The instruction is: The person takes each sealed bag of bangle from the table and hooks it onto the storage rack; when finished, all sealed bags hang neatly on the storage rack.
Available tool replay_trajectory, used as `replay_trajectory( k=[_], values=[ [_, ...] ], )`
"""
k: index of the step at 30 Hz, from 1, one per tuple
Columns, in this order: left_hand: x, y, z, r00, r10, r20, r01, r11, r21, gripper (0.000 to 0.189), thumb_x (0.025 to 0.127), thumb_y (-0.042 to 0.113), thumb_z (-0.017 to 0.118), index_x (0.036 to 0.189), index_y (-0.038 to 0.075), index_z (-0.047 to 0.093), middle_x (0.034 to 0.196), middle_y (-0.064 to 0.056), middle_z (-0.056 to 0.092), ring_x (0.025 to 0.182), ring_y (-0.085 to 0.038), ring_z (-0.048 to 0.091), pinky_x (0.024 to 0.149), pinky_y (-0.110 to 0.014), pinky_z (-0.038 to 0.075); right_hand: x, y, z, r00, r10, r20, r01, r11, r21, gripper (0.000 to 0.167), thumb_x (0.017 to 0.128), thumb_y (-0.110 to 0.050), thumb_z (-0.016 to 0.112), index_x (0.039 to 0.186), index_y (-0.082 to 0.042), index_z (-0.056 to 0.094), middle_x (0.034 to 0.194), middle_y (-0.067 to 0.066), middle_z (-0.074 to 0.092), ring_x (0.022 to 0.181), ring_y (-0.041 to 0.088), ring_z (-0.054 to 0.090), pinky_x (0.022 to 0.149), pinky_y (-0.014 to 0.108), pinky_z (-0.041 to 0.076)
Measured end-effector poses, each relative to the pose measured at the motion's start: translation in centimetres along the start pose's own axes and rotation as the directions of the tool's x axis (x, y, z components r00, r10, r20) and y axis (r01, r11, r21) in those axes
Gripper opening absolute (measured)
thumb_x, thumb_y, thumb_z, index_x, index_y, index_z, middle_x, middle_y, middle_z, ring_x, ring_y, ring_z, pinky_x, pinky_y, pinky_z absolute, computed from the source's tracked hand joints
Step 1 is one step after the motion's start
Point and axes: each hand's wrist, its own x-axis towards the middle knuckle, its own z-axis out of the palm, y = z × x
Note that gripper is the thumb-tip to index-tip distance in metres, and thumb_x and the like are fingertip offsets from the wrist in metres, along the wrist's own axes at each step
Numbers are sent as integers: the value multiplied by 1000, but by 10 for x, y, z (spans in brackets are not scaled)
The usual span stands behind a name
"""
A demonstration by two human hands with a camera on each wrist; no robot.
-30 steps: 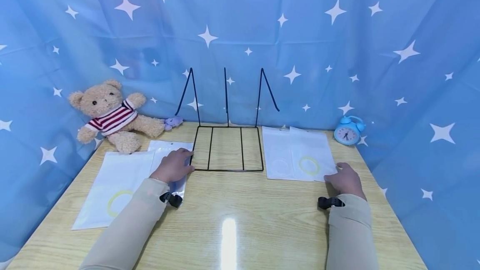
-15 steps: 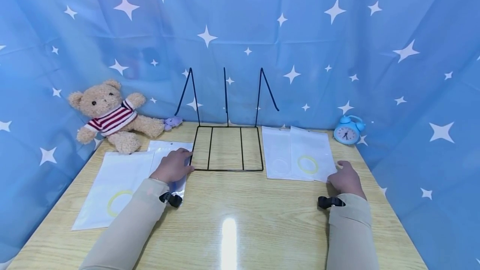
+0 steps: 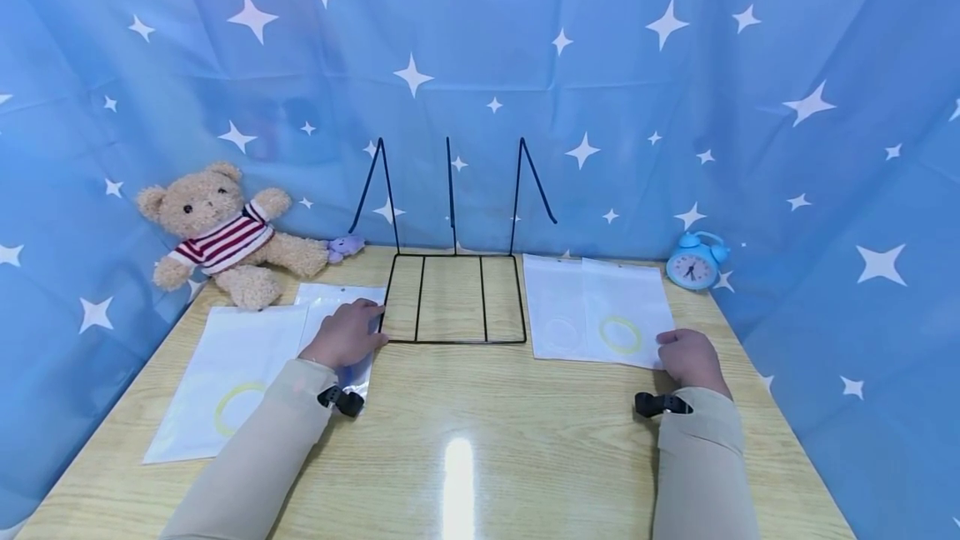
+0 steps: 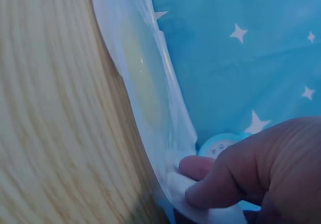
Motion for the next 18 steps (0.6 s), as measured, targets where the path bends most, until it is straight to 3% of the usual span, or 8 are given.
replay_trajectory(
  k=[5, 11, 14, 18],
  values=[
    [-2, 1, -1, 1000, 3, -9, -3, 1000, 2, 61, 100, 34, 71, 152, 6, 57, 154, -18, 54, 139, -44, 52, 106, -66, 47, -3, 0, 0, 999, 16, -32, -14, 999, 39, 46, 103, -14, 56, 143, 8, 58, 151, 37, 45, 126, 49, 50, 100, 61, 48],
    [-3, 1, -3, 1000, 5, -5, -5, 1000, -4, 61, 99, 34, 71, 152, 6, 57, 154, -18, 54, 140, -44, 51, 107, -66, 47, -5, -1, -2, 999, 36, 11, -37, 989, 143, 58, 101, -12, 53, 156, 2, 46, 161, 35, 32, 125, 46, 46, 97, 54, 47],
    [-3, 1, -3, 1000, 8, -6, -8, 1000, -5, 61, 99, 34, 71, 152, 6, 57, 154, -18, 54, 140, -44, 52, 106, -66, 47, -6, -2, -3, 1000, 11, 23, -14, 989, 150, 62, 98, -9, 49, 159, 1, 41, 166, 36, 22, 131, 48, 40, 101, 57, 44],
    [-3, 2, -3, 1000, 13, -10, -13, 1000, -7, 61, 100, 34, 71, 152, 6, 57, 154, -18, 54, 140, -44, 52, 106, -66, 47, -7, -4, -4, 1000, -19, 9, 17, 990, 140, 64, 97, -5, 44, 160, -1, 39, 170, 34, 15, 145, 52, 28, 115, 67, 34]
  ],
)
